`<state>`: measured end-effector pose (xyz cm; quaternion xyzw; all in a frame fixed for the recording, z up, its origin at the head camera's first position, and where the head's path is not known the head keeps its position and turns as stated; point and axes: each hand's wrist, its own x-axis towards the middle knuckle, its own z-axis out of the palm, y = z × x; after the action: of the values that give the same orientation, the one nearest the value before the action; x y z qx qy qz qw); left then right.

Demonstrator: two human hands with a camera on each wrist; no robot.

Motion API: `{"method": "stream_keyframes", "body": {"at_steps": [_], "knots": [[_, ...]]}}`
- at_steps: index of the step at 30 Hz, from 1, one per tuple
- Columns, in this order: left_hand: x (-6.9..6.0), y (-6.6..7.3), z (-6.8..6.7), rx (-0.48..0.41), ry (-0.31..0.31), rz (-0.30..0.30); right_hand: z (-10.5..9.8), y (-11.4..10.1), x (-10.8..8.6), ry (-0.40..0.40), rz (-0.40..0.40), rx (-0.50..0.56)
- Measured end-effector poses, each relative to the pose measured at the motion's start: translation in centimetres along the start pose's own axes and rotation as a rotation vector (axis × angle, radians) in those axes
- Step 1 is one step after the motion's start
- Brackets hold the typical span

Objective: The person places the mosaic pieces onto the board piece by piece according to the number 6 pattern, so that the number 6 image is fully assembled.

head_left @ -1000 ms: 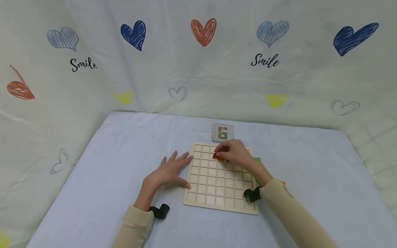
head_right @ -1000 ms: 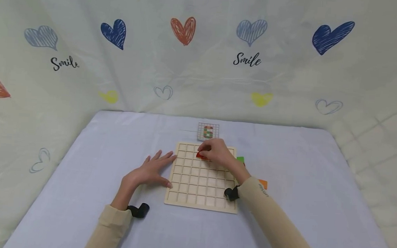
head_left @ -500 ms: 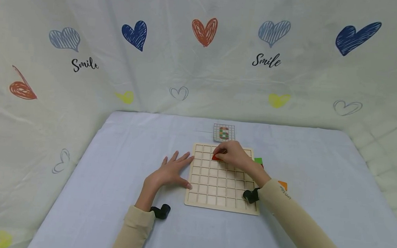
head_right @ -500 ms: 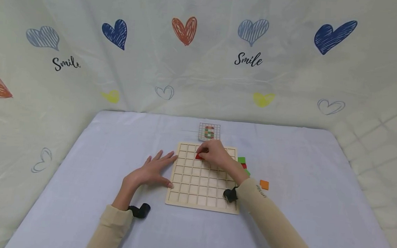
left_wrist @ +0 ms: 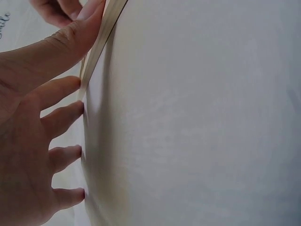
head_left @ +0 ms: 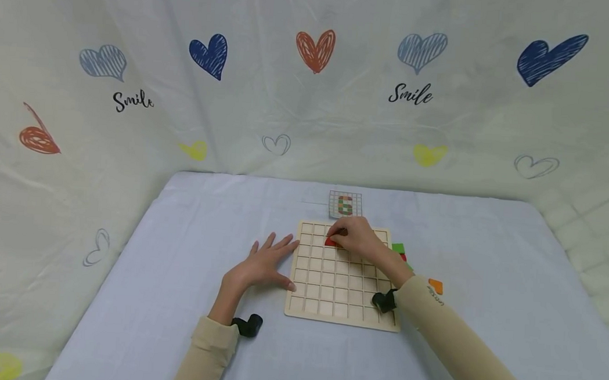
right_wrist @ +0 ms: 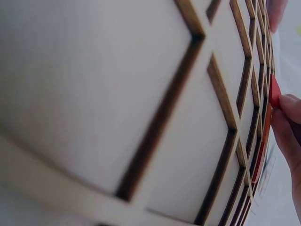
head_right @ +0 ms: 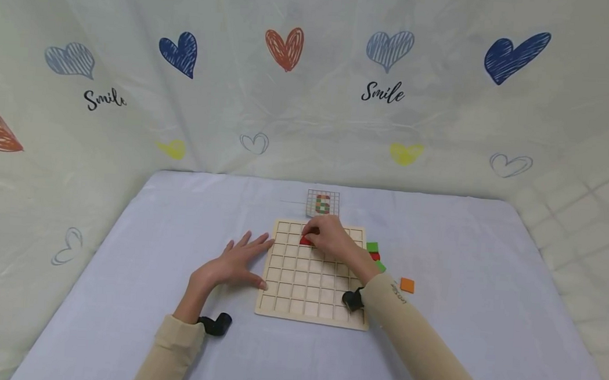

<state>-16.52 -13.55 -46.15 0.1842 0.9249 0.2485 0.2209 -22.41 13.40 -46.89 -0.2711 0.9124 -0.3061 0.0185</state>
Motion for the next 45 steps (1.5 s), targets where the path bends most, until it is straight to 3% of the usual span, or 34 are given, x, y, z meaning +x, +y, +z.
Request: {"method": "stream_keyframes", "body": {"at_steps": [9,15,22,28,33,45], "knots": [[0.0,0.0,0.0,0.001,0.001,-0.003,-0.4,-0.5,-0.1,-0.064,-0.070,0.005],[-0.1,0.0,0.0,-0.003,0.001,0.001,-0.3,-0.6,0.0,-0.126,-0.125,-0.052],[-0.2,0.0,0.0,-0.007,-0.002,0.004,-0.5,-1.0,-0.2,-0.141,-0.177,-0.085],[-0.2,0.1,0.0,-0.007,-0.003,0.004,-1.0,-1.2,-0.7,-0.137,-0.133,-0.054],[-0.2,0.1,0.0,-0.012,-0.009,-0.007,-1.8,-1.0,-1.7,-0.090,-0.114,-0.032],[0.0,0.3,0.1,-0.004,-0.009,-0.028,-4.0,0.8,-4.6,-0.063,0.038,-0.035]]}}
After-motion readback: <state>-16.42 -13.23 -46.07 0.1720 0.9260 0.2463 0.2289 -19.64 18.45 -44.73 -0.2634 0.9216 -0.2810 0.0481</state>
